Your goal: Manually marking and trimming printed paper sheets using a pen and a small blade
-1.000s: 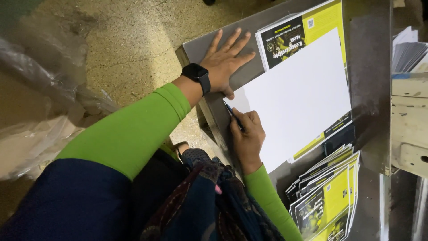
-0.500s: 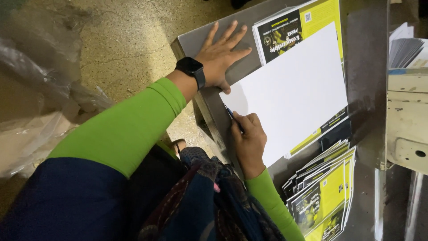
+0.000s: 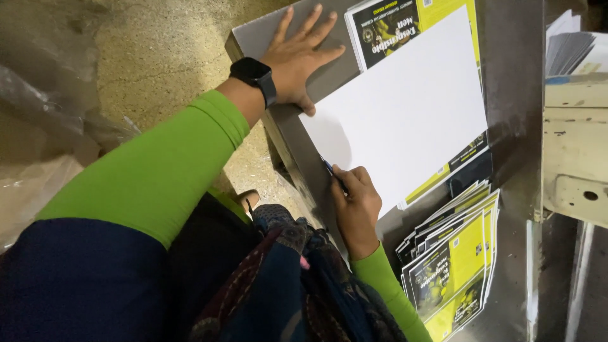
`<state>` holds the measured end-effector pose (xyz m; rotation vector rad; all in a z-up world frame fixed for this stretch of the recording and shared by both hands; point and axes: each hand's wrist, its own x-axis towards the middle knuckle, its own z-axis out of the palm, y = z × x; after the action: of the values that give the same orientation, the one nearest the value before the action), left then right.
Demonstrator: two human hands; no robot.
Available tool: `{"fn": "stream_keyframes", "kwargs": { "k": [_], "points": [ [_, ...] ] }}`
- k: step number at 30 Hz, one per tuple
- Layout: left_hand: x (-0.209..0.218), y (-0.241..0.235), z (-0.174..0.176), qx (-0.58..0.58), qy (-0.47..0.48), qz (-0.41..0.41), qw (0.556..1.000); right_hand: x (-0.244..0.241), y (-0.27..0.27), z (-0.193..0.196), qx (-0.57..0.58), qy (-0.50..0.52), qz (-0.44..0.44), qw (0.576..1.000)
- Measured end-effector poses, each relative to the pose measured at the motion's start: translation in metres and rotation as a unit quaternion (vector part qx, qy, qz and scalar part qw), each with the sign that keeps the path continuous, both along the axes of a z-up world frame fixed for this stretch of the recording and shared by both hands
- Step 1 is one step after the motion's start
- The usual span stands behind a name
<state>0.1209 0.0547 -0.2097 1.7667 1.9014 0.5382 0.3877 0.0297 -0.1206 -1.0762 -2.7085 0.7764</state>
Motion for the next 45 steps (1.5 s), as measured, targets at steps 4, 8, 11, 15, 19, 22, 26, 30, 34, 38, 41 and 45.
{"fn": "stream_keyframes", "kwargs": {
  "k": [4, 8, 11, 15, 19, 22, 26, 30, 34, 38, 41, 45],
  "points": [
    [0.001, 0.004, -0.010, 0.000, 0.014, 0.009, 1.000, 0.011, -0.003, 0.002, 0.008, -0.028, -0.019, 0.999],
    [0.001, 0.002, -0.001, -0.019, 0.017, 0.011, 1.000, 0.026, -0.002, 0.003, -0.002, -0.027, -0.004, 1.000],
    [0.001, 0.001, -0.002, -0.014, 0.009, 0.011, 1.000, 0.037, -0.001, 0.003, -0.012, -0.018, -0.016, 1.000],
    [0.001, 0.002, -0.011, 0.004, 0.030, 0.010, 0.999, 0.053, 0.000, 0.001, 0.016, -0.022, 0.002, 1.000],
    [0.000, 0.003, -0.018, 0.001, -0.005, 0.005, 1.000, 0.067, -0.003, 0.004, 0.002, -0.009, -0.003, 1.000],
    [0.000, 0.002, -0.019, 0.015, -0.031, -0.008, 0.999, 0.079, -0.003, 0.006, 0.001, -0.010, -0.009, 1.000],
    [-0.002, 0.001, -0.016, -0.021, -0.108, -0.017, 0.994, 0.092, -0.005, 0.007, 0.000, -0.005, -0.013, 1.000],
    [0.002, 0.000, -0.021, -0.067, -0.189, 0.000, 0.980, 0.107, -0.005, 0.007, 0.005, 0.006, -0.005, 1.000],
    [0.003, 0.002, -0.034, -0.079, -0.208, 0.018, 0.975, 0.123, -0.004, 0.003, -0.001, 0.007, -0.012, 1.000],
    [0.003, 0.007, -0.052, -0.158, -0.216, 0.040, 0.963, 0.133, -0.006, 0.004, -0.018, 0.013, -0.033, 0.999],
    [0.006, 0.009, -0.061, -0.193, -0.252, 0.051, 0.947, 0.142, -0.006, 0.005, -0.017, 0.008, -0.032, 0.999],
    [0.005, 0.012, -0.070, -0.219, -0.220, 0.055, 0.949, 0.153, -0.007, 0.009, -0.017, -0.010, -0.037, 0.999]
  ]
}}
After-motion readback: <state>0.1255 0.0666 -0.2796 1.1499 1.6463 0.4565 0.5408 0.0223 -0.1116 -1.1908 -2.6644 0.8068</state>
